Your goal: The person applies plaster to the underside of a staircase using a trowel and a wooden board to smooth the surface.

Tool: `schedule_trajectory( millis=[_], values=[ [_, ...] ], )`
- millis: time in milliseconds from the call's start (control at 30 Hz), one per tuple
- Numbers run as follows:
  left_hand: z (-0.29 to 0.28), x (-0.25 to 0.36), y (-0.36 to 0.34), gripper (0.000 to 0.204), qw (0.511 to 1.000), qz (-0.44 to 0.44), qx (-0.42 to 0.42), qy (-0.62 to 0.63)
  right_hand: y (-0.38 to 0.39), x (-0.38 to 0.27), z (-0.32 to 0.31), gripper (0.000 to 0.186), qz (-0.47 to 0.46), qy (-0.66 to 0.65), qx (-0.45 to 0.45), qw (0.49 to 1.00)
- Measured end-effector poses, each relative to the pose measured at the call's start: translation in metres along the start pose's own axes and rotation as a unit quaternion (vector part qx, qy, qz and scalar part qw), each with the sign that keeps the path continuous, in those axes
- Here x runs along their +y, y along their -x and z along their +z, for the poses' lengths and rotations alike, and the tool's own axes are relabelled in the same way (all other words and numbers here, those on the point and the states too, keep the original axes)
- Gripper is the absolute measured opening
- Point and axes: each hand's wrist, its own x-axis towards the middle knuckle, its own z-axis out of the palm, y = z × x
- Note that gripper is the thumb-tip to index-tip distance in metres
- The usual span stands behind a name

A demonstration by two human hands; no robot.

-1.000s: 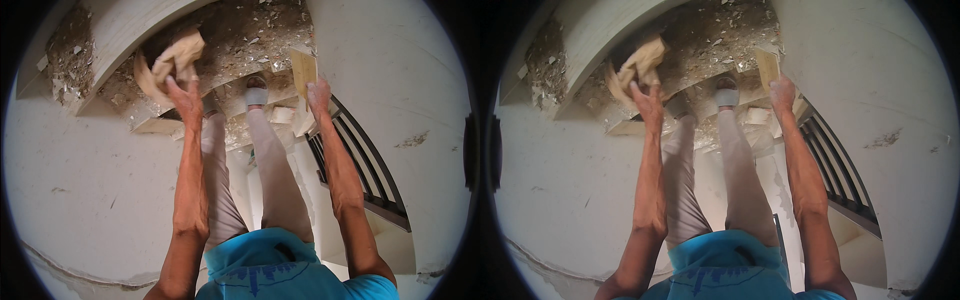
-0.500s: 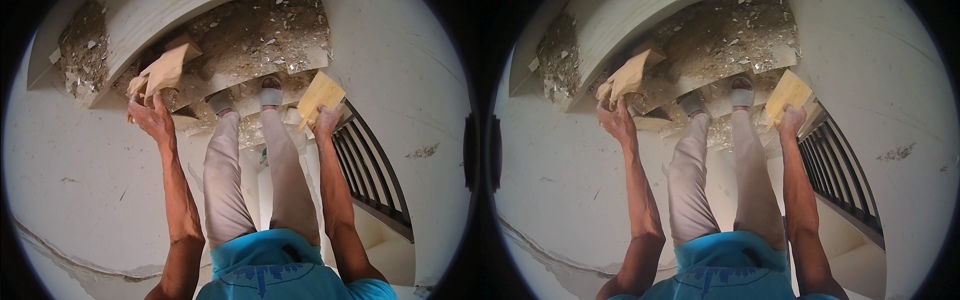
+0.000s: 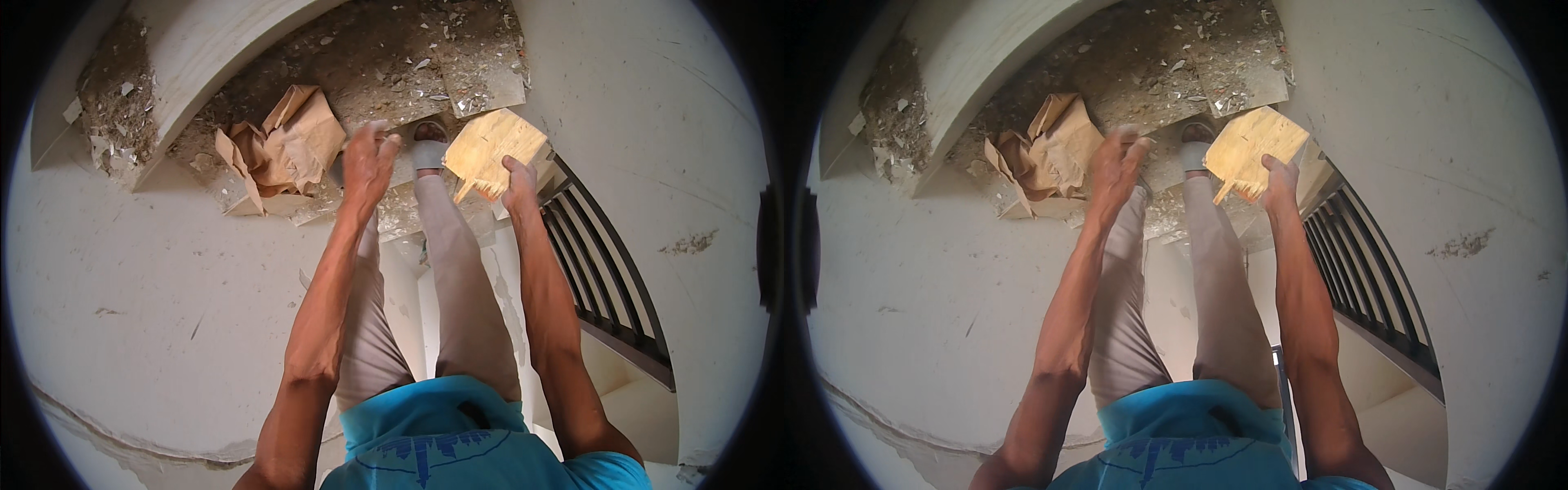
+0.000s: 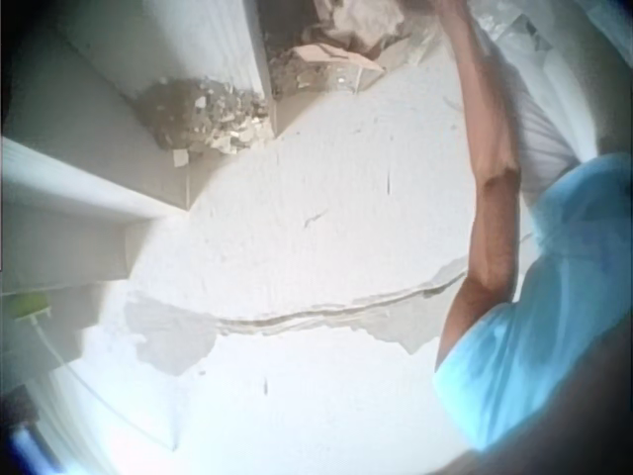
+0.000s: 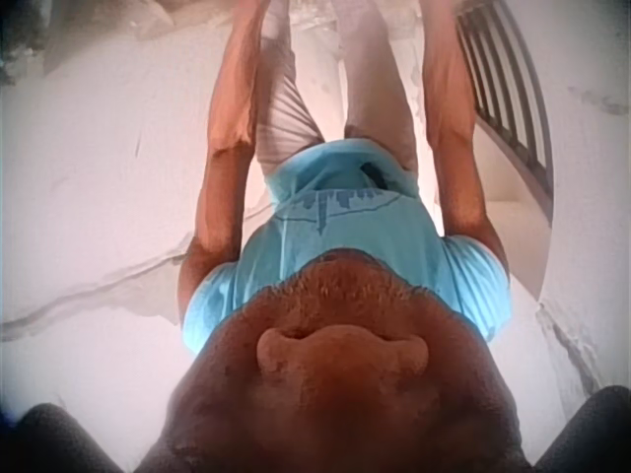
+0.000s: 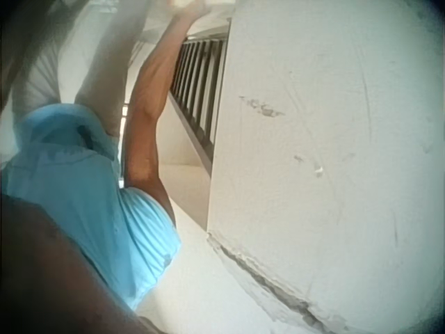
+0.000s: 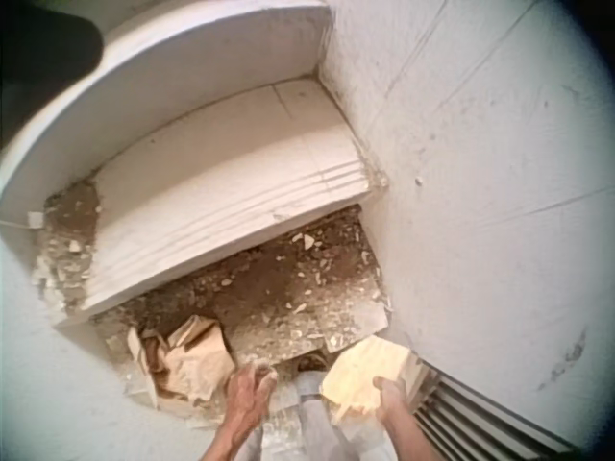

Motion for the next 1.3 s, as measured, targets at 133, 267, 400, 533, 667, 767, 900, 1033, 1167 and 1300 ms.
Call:
schedule_trajectory(
  millis=[133,267,400,533,667,767,900,1033,1167,1300],
  values=[
    [0.039,-0.001,-0.023,0.042,0.982,-0.082,-0.108,0.132,0.019,-0.004,-0.006,0.046,-0.019,-0.015,-0.013,1.000],
    [0.070,0.019,-0.052,0.032,0.906,-0.241,-0.133,0.322,0.036,-0.010,-0.010,0.054,-0.059,0.049,-0.062,0.995],
    [0.074,0.026,-0.073,0.022,0.857,-0.242,-0.107,0.442,0.059,-0.021,-0.002,0.054,-0.073,0.047,-0.072,0.994],
    [0.061,0.036,-0.074,0.019,0.883,-0.210,-0.078,0.413,0.069,-0.027,-0.003,0.052,-0.053,0.063,-0.092,0.992],
    [0.028,0.065,-0.049,0.024,0.942,-0.156,-0.030,0.295,0.078,-0.011,-0.020,0.046,-0.062,0.143,-0.044,0.987],
    [0.003,0.084,-0.021,0.022,0.993,-0.058,0.050,0.095,0.083,-0.004,-0.021,0.037,-0.119,0.254,0.018,0.960],
    [-0.026,0.101,0.011,0.013,0.972,0.084,0.164,-0.145,0.070,-0.011,-0.013,0.030,-0.217,0.372,0.107,0.896],
    [-0.052,0.097,0.026,0.013,0.932,0.154,0.209,-0.251,0.050,-0.042,0.029,0.037,-0.299,0.383,0.165,0.858],
    [-0.070,0.082,0.034,0.013,0.907,0.182,0.238,-0.296,0.000,-0.044,0.037,0.037,-0.348,0.428,0.213,0.807],
    [-0.073,0.057,0.044,0.011,0.917,0.128,0.257,-0.278,-0.021,-0.051,0.058,0.037,-0.363,0.457,0.231,0.778]
  ],
)
